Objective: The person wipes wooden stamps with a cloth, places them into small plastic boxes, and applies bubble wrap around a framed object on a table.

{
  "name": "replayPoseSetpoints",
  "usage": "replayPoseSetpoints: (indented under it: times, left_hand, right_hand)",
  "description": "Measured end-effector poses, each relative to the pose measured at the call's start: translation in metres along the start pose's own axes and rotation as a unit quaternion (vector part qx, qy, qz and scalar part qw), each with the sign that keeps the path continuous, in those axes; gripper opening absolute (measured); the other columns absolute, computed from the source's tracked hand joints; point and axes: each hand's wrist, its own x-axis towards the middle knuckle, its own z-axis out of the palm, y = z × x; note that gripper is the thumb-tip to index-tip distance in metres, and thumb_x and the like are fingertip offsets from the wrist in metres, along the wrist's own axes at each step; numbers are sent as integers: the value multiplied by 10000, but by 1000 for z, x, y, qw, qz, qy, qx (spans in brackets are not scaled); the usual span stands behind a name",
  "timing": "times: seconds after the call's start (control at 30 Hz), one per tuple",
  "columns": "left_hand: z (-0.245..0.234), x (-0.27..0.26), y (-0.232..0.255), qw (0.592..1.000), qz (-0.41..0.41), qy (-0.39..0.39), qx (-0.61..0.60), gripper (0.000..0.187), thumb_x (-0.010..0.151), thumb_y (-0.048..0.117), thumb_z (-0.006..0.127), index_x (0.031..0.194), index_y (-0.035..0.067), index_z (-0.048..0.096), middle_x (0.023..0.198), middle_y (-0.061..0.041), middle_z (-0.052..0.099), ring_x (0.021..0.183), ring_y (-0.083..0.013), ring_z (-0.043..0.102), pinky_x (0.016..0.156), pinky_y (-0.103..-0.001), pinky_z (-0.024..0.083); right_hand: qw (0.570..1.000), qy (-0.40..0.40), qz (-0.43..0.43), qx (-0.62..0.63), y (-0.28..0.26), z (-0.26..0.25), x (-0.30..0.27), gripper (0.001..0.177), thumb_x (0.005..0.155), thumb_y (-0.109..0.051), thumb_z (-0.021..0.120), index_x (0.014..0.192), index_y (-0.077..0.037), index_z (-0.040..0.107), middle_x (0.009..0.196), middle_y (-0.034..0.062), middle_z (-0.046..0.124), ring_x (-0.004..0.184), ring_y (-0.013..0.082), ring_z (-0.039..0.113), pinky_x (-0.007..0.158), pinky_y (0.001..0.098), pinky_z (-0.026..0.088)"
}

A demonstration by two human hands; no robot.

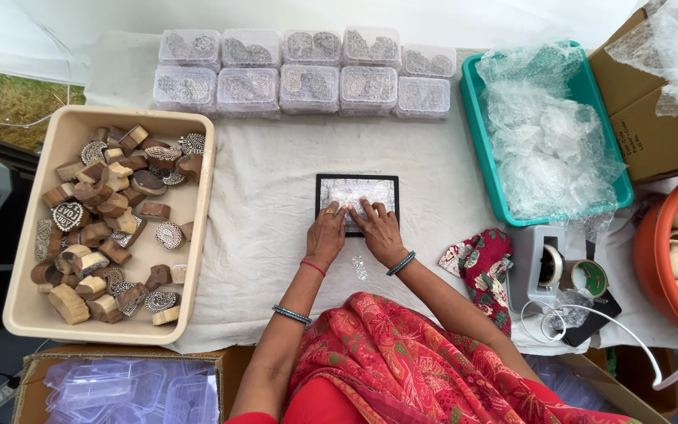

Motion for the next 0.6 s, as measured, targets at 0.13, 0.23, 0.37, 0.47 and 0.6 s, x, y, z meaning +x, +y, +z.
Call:
replayPoseSetpoints:
  times: [0.13, 0.23, 0.37, 0.47, 0.6]
  left_hand:
    - [1, -3, 1, 1000, 12, 12, -4, 392, 933, 112, 635, 1320, 55, 660, 1398, -111, 584, 1233, -287, 573, 981, -395, 536]
    - [6, -3, -2, 999, 25, 26, 6, 405, 925, 123, 649, 1322, 45, 653, 1407, -124, 576, 1252, -304, 561, 1032, -399, 499]
    - [3, -4, -3, 999, 40, 20, 23, 458, 902, 128, 655, 1349, 34, 632, 1415, -141, 569, 1260, -324, 548, 1072, -403, 464]
    - [8, -7, -13, 999, 43, 5, 28, 474, 902, 125, 651, 1367, 35, 626, 1436, -151, 561, 1291, -332, 530, 1088, -399, 448]
    - [54, -5, -53, 994, 97, 41, 27, 488, 905, 133, 658, 1383, 36, 628, 1454, -189, 566, 1422, -327, 473, 1203, -423, 362]
  right_hand:
    - [1000, 5, 23, 11, -6, -6, -4, 712, 836, -14, 616, 1498, -261, 535, 1558, 89, 443, 1217, 267, 499, 810, 393, 458]
    - [998, 28, 40, 39, -4, -8, -9, 652, 841, -19, 638, 1457, -221, 572, 1526, 111, 484, 1234, 287, 511, 831, 433, 472]
    - [925, 187, 114, 310, -1, -7, -60, 407, 908, -34, 653, 1306, -117, 657, 1378, 113, 592, 1193, 305, 600, 958, 415, 521]
    - [881, 120, 223, 400, 0, -10, -128, 240, 954, -68, 646, 1185, -78, 713, 1167, 114, 682, 992, 274, 697, 849, 371, 571]
    - [838, -64, 290, 458, 24, 20, -256, 200, 918, -169, 658, 1053, -41, 730, 1019, 124, 737, 898, 249, 719, 801, 378, 573]
